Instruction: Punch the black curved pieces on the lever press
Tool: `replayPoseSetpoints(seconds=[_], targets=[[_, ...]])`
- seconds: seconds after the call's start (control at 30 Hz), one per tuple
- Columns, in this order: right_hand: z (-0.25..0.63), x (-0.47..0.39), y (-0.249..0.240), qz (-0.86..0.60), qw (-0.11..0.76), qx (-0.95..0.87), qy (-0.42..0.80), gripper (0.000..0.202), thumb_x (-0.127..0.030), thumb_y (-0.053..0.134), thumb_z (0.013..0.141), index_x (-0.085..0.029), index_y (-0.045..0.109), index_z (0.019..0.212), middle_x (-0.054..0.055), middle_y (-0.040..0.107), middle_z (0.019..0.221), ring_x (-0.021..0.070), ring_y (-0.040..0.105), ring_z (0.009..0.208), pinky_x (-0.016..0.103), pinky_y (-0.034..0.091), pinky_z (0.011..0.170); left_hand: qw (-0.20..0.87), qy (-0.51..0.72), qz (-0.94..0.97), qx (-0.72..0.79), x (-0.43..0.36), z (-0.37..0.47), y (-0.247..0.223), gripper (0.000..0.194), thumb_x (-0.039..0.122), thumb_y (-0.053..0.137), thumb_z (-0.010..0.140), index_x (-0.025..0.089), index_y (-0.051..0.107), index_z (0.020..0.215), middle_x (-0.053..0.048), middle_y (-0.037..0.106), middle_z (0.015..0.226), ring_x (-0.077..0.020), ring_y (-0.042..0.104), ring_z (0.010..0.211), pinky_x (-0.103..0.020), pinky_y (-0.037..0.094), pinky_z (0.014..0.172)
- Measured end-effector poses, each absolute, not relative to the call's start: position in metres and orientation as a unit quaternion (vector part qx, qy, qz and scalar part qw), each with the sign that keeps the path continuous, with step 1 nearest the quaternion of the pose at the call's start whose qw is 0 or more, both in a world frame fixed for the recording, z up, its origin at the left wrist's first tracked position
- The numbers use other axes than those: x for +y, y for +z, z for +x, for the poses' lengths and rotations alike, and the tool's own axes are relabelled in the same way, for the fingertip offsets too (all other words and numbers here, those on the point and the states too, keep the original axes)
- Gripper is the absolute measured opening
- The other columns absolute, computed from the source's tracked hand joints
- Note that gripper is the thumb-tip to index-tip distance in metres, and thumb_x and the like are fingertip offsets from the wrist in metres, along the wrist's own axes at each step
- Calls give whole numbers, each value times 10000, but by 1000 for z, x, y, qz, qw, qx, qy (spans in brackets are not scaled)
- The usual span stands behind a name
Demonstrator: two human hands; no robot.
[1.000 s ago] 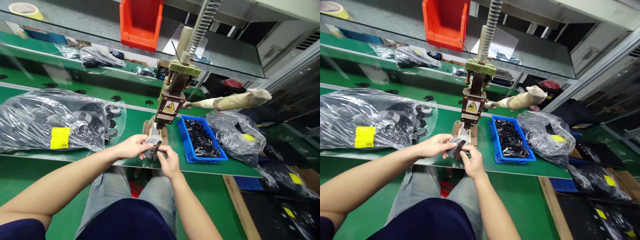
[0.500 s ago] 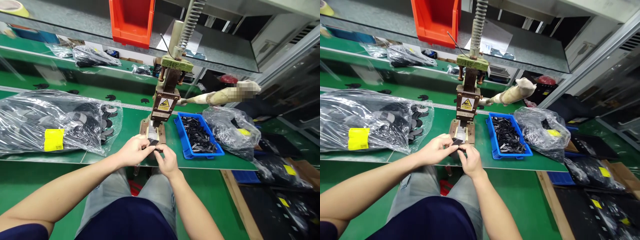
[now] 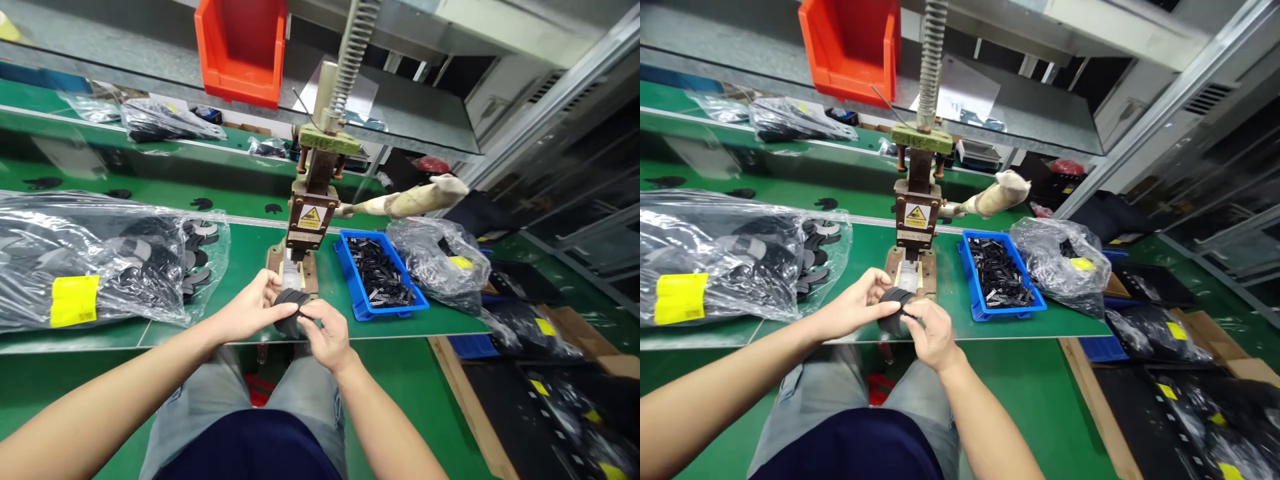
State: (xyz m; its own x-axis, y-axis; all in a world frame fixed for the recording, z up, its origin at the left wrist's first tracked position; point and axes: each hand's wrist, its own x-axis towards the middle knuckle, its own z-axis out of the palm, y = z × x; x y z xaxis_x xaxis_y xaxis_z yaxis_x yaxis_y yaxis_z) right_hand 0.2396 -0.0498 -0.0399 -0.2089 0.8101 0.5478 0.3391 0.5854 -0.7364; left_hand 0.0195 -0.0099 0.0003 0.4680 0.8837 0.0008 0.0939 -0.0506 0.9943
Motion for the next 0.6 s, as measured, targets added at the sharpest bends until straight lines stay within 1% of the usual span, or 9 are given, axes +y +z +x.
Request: replayPoseSetpoints(seconds=[0.07, 0.1, 0.2, 0.27, 0.33, 0.43, 0.5, 0.6], targets=[[241, -54, -33, -394, 484, -735, 265, 131, -302, 657, 953, -260, 713, 1063, 54, 769, 986, 194, 724, 902, 368, 593, 836, 670, 307, 588, 333, -13, 20, -2, 447, 549, 765, 878, 196, 600, 1099, -9, 627, 917, -153, 588, 779, -275, 509, 695], [241, -56, -29, -401, 477, -731, 279, 134, -313, 642, 966, -251, 709, 1064, 51, 763, 976, 183, 721, 887, 349, 590, 820, 695, 290, 578, 315, -14, 21, -3, 450, 564, 757, 881, 184, 623, 1081, -16, 634, 907, -156, 596, 771, -276, 514, 678], [241, -61, -20, -434, 454, -711, 317, 162, -349, 591, 1003, -228, 678, 1066, 32, 745, 933, 146, 701, 818, 288, 574, 746, 695, 280, 590, 301, -15, 20, -11, 428, 574, 750, 888, 170, 666, 1002, -23, 642, 898, -158, 601, 760, -271, 517, 663], [244, -60, -15, -460, 439, -698, 329, 168, -365, 588, 1004, -219, 665, 1038, 16, 732, 896, 130, 679, 777, 261, 554, 706, 672, 284, 609, 312, -10, 16, -22, 416, 584, 715, 916, 175, 661, 970, -18, 645, 885, -157, 607, 758, -276, 518, 690], [250, -54, -10, -486, 425, -689, 329, 165, -363, 598, 992, -212, 663, 997, 4, 721, 860, 122, 660, 745, 249, 535, 682, 631, 293, 627, 351, -2, 7, -39, 431, 612, 650, 951, 182, 637, 933, -2, 630, 828, -150, 586, 721, -278, 498, 694], [270, -31, -4, -522, 409, -681, 309, 163, -355, 607, 966, -203, 662, 942, -11, 701, 799, 121, 643, 702, 245, 518, 644, 512, 329, 649, 456, 11, -11, -72, 480, 655, 583, 969, 197, 583, 827, 30, 548, 726, -143, 499, 674, -265, 430, 665], [289, -4, 1, -544, 402, -681, 281, 163, -356, 623, 940, -203, 664, 900, -23, 683, 748, 124, 627, 670, 248, 508, 623, 445, 340, 653, 510, 17, -21, -92, 526, 682, 554, 965, 207, 528, 741, 38, 485, 678, -151, 458, 662, -266, 400, 645], [327, 55, 14, -581, 402, -677, 207, 177, -366, 667, 915, -202, 669, 848, -30, 665, 711, 125, 600, 645, 268, 508, 640, 394, 338, 669, 532, 15, -30, -111, 527, 661, 518, 980, 217, 493, 697, 29, 480, 670, -169, 473, 676, -274, 410, 656]])
